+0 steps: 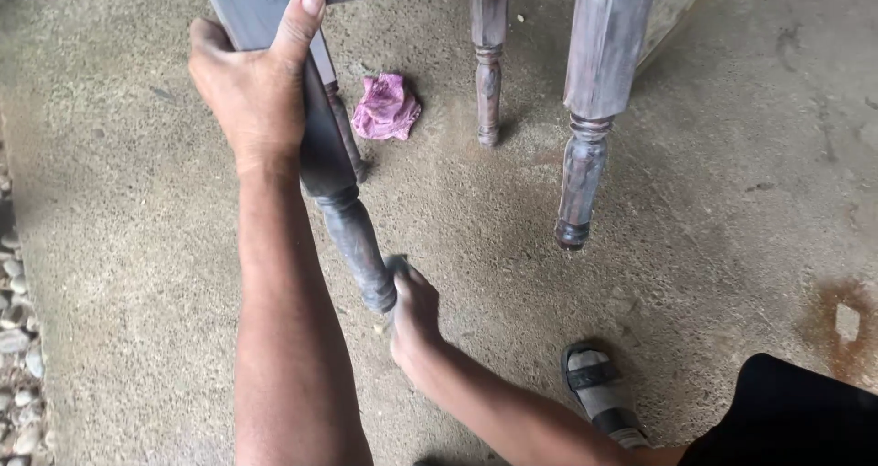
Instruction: The person sands a dark wooden stool using a sanding block. They systematically sand the legs, the frame, and the seat surface, turning the stool to access different sides and corners.
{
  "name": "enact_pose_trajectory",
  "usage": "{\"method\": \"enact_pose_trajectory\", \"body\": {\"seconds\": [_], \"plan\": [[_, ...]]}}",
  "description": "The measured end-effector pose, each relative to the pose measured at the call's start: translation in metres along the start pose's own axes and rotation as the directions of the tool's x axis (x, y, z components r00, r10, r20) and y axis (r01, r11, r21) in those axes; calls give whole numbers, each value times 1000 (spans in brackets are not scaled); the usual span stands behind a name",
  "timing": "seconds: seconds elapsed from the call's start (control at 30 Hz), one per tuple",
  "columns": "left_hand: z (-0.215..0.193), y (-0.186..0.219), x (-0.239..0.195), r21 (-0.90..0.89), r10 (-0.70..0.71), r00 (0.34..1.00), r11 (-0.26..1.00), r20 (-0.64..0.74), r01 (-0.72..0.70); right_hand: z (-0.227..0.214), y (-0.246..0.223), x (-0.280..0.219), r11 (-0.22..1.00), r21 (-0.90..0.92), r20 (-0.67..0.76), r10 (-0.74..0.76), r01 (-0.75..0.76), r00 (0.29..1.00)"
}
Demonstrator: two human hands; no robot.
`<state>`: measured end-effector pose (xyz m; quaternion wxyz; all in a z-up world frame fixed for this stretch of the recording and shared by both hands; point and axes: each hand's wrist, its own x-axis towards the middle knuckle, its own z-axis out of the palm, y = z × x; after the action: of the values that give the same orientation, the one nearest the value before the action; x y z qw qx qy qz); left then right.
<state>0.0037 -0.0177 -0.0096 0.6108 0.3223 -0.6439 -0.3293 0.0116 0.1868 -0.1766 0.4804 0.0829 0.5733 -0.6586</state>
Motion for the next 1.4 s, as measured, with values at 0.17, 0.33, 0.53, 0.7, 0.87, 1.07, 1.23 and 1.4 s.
{"method": "enact_pose_trajectory", "body": {"seconds": [0.17, 0.33, 0.53, 0.7, 0.87, 1.07, 1.23, 1.4], "plan": [[2, -1, -4, 12, -49, 999, 999, -4, 49, -23, 39, 47, 989, 54, 98, -142, 138, 985], [2, 11, 0, 59, -78, 996, 995, -46, 81, -18, 28, 36, 993, -117, 22, -29, 31, 999], [7, 3, 2, -15, 77, 996, 997, -41, -77, -18, 29, 54, 975, 62, 79, -216, 212, 973], [7, 1, 1, 72, -55, 998, 996, -11, 56, -40, 30, 29, 998, 43, 12, -50, 49, 999], [9, -1, 3, 29, 36, 999, 999, -35, -35, -16, 16, 49, 1000, 15, 50, 2, -3, 999], [5, 3, 0, 27, -21, 999, 999, -24, 21, -40, 32, 28, 991, -66, 35, -116, 118, 993], [9, 13, 5, 27, 35, 999, 999, -38, -34, -19, 28, 72, 990, 135, 223, -60, 30, 973], [13, -12, 11, 117, -28, 997, 992, -75, 36, -36, 25, -20, 782, -219, 259, -531, 584, 807]]}}
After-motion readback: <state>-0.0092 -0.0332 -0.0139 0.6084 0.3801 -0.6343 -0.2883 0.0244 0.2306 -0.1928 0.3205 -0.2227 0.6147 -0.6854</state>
